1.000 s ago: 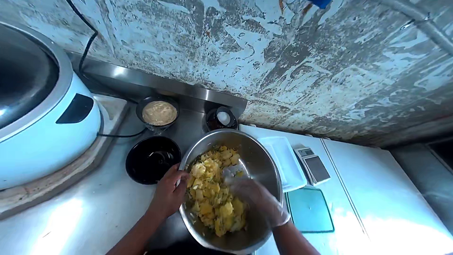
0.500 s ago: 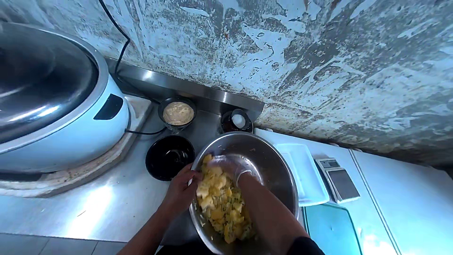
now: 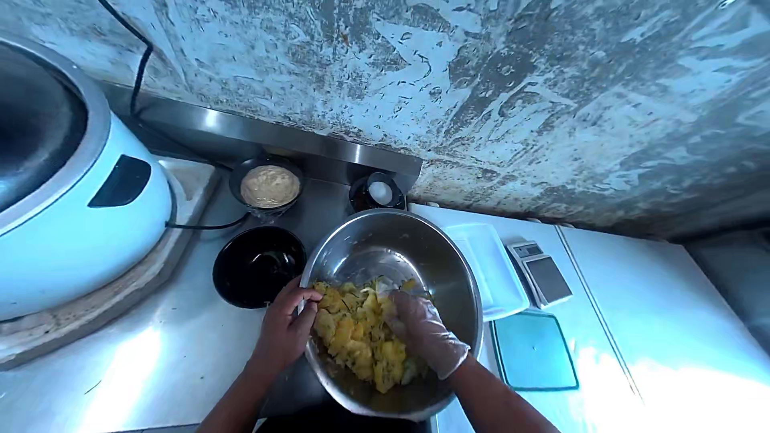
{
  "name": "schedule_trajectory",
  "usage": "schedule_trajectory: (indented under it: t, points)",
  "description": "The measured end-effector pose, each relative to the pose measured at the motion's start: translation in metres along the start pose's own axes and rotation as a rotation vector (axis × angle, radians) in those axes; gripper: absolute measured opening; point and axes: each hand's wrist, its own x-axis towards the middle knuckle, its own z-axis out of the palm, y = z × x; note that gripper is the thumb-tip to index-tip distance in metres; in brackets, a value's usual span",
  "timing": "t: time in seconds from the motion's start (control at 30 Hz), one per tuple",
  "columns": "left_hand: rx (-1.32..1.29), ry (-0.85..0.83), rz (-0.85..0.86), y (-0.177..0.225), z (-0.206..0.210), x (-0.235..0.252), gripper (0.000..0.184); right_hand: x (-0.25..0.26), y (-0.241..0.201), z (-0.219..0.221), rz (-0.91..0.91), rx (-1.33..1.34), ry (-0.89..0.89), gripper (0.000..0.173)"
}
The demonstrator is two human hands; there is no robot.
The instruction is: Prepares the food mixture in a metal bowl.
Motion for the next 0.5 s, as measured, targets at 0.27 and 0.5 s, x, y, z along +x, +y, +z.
schedule_trajectory:
  t: [0.27,0.5]
  points:
    - [-0.031,0.014,-0.015,-0.001,0.002,-0.002,0.026,-0.006,0.01,-0.008,0.164,0.122,0.121,0.037]
    - [-0.006,-0.03,-0.037,0.002,-0.001,0.0,0.027,-0.011,0.013,-0.009,0.343,0.381,0.457,0.025]
